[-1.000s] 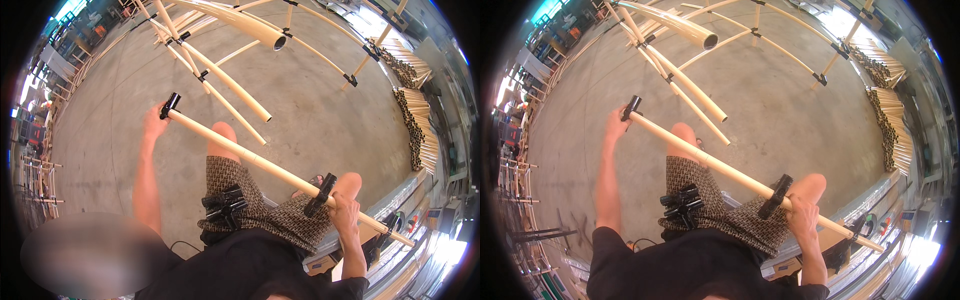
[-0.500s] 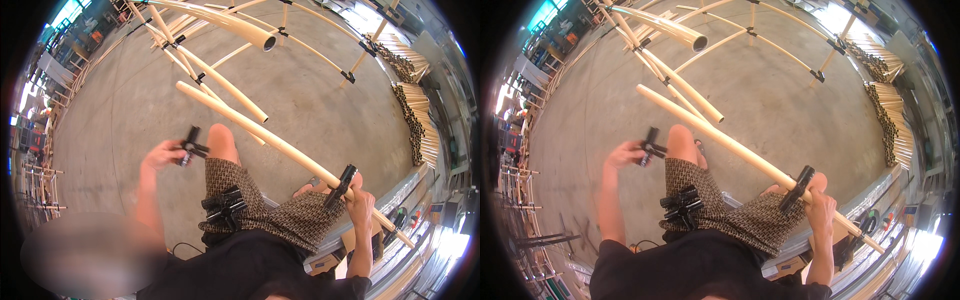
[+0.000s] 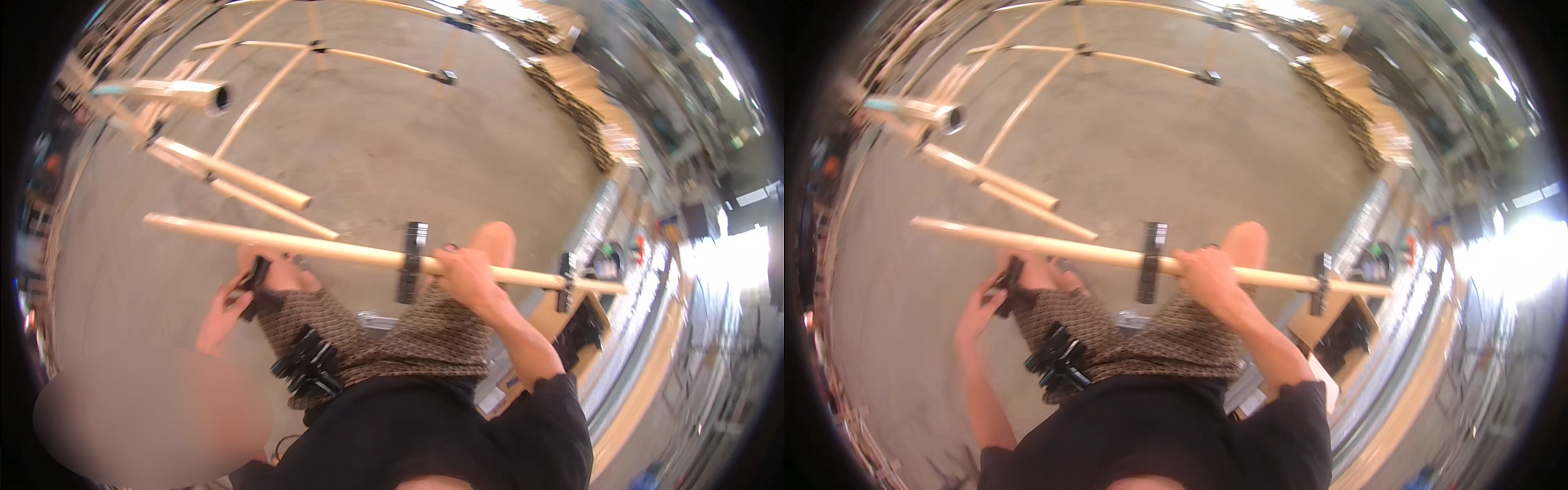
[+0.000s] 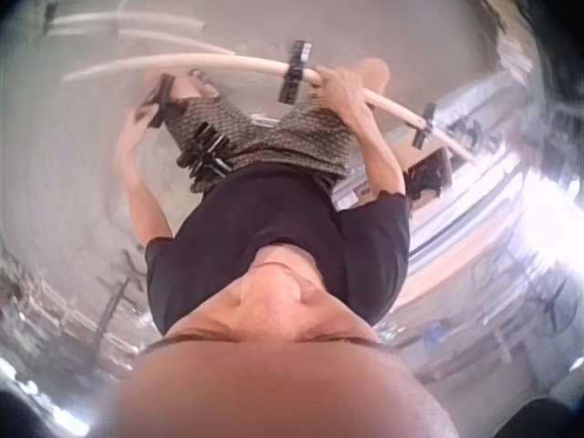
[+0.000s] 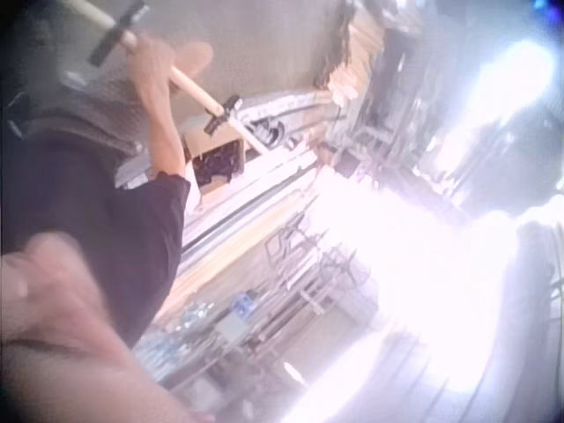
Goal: The person attaches several plastic joint connectors to a long wooden pole and then connects the assembly to a larger structural framework made of similar poles.
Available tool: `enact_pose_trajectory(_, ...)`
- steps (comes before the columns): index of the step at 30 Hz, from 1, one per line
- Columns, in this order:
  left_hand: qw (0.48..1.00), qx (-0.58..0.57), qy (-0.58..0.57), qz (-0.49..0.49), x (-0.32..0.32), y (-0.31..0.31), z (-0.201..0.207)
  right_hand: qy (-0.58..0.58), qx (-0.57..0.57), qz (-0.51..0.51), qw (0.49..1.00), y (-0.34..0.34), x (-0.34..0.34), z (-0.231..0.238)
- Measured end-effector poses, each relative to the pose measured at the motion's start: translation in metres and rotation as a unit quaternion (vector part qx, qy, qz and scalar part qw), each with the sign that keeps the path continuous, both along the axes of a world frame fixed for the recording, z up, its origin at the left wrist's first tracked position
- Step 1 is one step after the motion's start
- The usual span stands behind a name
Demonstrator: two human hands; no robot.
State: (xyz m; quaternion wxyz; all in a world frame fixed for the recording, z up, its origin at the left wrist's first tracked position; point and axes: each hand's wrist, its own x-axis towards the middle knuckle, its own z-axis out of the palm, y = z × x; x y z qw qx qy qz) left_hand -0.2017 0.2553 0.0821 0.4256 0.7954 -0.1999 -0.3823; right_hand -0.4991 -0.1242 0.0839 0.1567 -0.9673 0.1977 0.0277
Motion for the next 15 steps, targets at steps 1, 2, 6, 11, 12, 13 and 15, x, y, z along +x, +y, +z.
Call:
enact_pose_trajectory(1, 1.000, -0.009, 0.024, -0.001, -0.005, -0.001, 0.009, 0.007, 0.003, -0.007, 1.000, 0.003, 0.003, 0.001)
enact_pose_trajectory(2, 1.000, 0.007, 0.020, 0.008, -0.006, 0.001, 0.007, 0.013, 0.004, -0.013, 1.000, 0.005, 0.008, 0.004)
enact_pose_trajectory(6, 0.971, 0.093, -0.217, 0.034, -0.027, -0.003, 0.032, 0.014, 0.042, -0.010, 0.999, 0.013, 0.016, 0.011)
enact_pose_trajectory(11, 0.985, 0.023, -0.161, 0.066, -0.077, -0.063, 0.101, -0.019, 0.038, -0.004, 0.999, 0.026, 0.021, 0.007)
enact_pose_trajectory(12, 0.982, 0.011, -0.185, 0.025, -0.096, -0.085, 0.107, -0.017, 0.035, -0.007, 0.999, 0.029, 0.023, 0.007)
enact_pose_trajectory(13, 0.978, 0.000, -0.209, -0.016, -0.114, -0.106, 0.112, -0.016, 0.032, -0.011, 0.999, 0.033, 0.025, 0.007)
enact_pose_trajectory(15, 0.981, 0.000, -0.187, -0.043, -0.142, -0.140, 0.112, -0.023, 0.023, -0.016, 0.999, 0.041, 0.030, 0.004)
